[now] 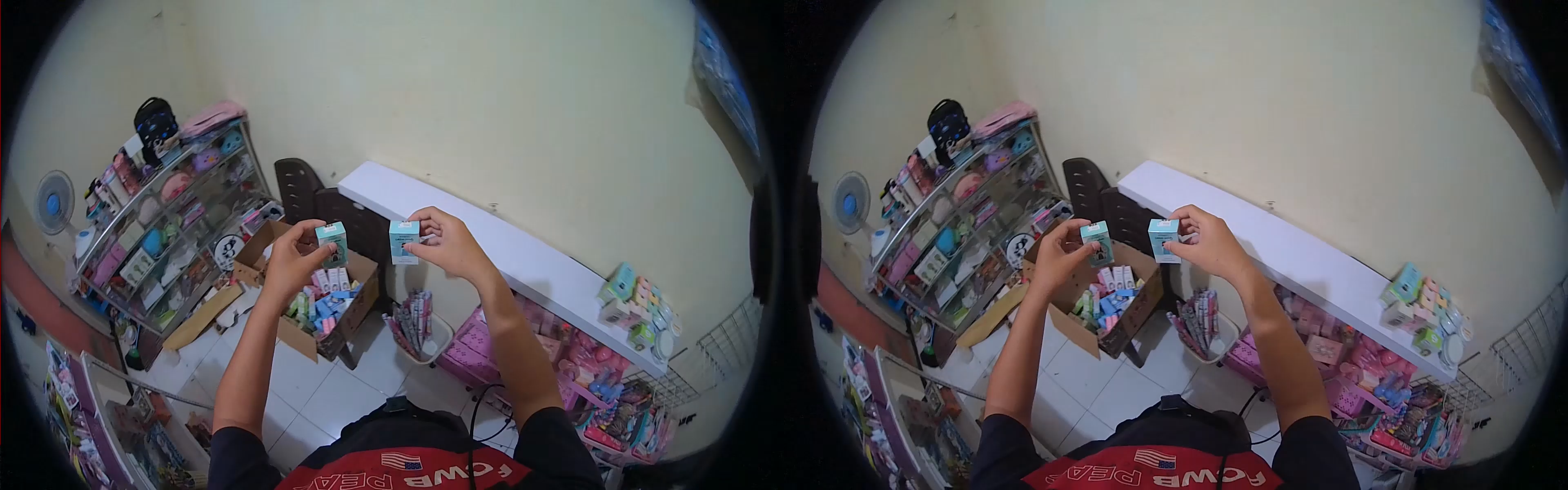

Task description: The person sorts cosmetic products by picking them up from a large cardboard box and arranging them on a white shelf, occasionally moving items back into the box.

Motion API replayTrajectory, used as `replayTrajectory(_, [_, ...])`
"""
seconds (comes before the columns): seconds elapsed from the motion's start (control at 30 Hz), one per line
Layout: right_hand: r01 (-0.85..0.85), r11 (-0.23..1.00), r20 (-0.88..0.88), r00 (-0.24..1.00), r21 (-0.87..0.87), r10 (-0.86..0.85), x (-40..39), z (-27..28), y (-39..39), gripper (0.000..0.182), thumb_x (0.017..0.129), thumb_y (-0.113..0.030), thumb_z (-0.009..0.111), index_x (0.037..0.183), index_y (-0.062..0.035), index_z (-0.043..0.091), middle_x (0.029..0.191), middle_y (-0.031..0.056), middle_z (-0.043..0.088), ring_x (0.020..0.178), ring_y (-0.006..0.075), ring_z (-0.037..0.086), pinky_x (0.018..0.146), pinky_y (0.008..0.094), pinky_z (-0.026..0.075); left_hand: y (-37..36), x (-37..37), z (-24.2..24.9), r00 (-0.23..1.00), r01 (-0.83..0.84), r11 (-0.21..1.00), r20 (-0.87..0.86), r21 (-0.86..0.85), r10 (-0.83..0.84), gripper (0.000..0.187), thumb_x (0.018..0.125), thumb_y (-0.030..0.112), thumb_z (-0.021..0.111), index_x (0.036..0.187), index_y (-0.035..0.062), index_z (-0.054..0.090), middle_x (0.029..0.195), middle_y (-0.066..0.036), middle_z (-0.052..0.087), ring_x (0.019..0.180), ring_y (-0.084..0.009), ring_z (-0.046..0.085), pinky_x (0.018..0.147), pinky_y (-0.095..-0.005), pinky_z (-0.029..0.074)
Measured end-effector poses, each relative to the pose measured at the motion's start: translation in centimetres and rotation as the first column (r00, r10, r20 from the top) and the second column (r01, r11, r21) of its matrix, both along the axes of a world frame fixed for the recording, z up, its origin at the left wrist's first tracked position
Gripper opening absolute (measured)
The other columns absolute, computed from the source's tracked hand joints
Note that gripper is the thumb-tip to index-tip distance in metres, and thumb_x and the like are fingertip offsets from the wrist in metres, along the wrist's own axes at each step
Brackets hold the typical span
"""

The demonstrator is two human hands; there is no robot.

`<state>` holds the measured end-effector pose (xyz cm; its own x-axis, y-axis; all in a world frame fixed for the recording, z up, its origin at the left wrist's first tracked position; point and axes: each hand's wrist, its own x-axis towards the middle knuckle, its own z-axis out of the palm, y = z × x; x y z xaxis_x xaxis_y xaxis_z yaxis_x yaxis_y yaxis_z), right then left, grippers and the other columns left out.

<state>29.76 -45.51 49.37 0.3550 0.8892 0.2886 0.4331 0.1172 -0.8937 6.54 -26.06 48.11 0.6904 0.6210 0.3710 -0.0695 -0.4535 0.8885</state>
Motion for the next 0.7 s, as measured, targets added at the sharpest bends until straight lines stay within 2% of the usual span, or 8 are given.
replayTrajectory(0.1, [-0.065,0.998,-0.033,0.997,-0.001,0.065,-1.3,-1.7,3.8,0.04,0.084,-0.001,0.077,0.119,-0.0006,0.059,0.107,0.0096,0.067,0.1,0.0147,0.066,0.087,0.0291,0.056,2.3,-2.2,-1.4,1.0,-0.027,0.999,0.014,-0.037,0.028,0.039,0.086,0.004,0.077,0.122,0.0014,0.063,0.102,-0.006,0.071,0.089,-0.0102,0.067,0.078,-0.0258,0.054])
replayTrajectory(0.2, [-0.127,0.992,-0.066,0.99,-0.021,0.126,-2.1,-3.3,6.9,0.04,0.083,-0.001,0.077,0.119,-0.0007,0.059,0.106,0.0089,0.067,0.1,0.0141,0.065,0.086,0.0287,0.055,4.5,-3.5,-3.6,0.993,-0.108,0.991,-0.043,-0.073,0.106,0.039,0.086,0.003,0.077,0.122,0.0005,0.063,0.102,-0.006,0.071,0.09,-0.0102,0.068,0.078,-0.0255,0.055])
replayTrajectory(0.27, [-0.161,0.986,-0.08,0.984,-0.041,0.157,-2.3,-4.6,8.8,0.04,0.083,-0.001,0.077,0.119,-0.0008,0.058,0.106,0.0085,0.067,0.1,0.0141,0.065,0.086,0.0288,0.055,6.0,-3.9,-5.5,0.997,-0.075,0.989,0.009,-0.131,0.077,0.038,0.086,0.002,0.077,0.121,0.0,0.063,0.103,-0.007,0.071,0.091,-0.011,0.068,0.079,-0.0267,0.055])
replayTrajectory(0.47, [-0.235,0.969,-0.132,0.966,-0.08,0.224,-2.0,-8.5,14.5,0.04,0.084,-0.001,0.077,0.119,-0.0017,0.058,0.106,0.0087,0.068,0.1,0.0148,0.066,0.086,0.0301,0.055,9.6,-3.7,-8.1,0.991,-0.129,0.983,-0.064,-0.134,0.121,0.039,0.086,0.002,0.076,0.122,-0.0004,0.062,0.105,-0.007,0.072,0.094,-0.0123,0.069,0.084,-0.0274,0.055])
replayTrajectory(0.53, [-0.237,0.971,-0.16,0.96,-0.038,0.228,-1.5,-9.4,16.5,0.037,0.083,-0.002,0.077,0.116,-0.0016,0.059,0.099,0.0067,0.069,0.091,0.012,0.066,0.08,0.0284,0.055,10.9,-3.2,-8.2,0.987,-0.145,0.981,-0.093,-0.127,0.134,0.039,0.086,0.001,0.076,0.123,-0.0008,0.062,0.105,-0.008,0.072,0.094,-0.0125,0.069,0.084,-0.0278,0.055])
replayTrajectory(0.7, [-0.264,0.963,-0.217,0.944,-0.051,0.247,-0.4,-12.0,21.2,0.037,0.084,-0.001,0.076,0.117,-0.0006,0.058,0.101,0.0079,0.069,0.094,0.0127,0.066,0.082,0.0294,0.056,14.8,-2.3,-9.2,0.969,-0.191,0.97,-0.189,-0.151,0.161,0.04,0.086,0.003,0.077,0.123,0.0009,0.062,0.105,-0.007,0.071,0.097,-0.0133,0.068,0.086,-0.029,0.054])
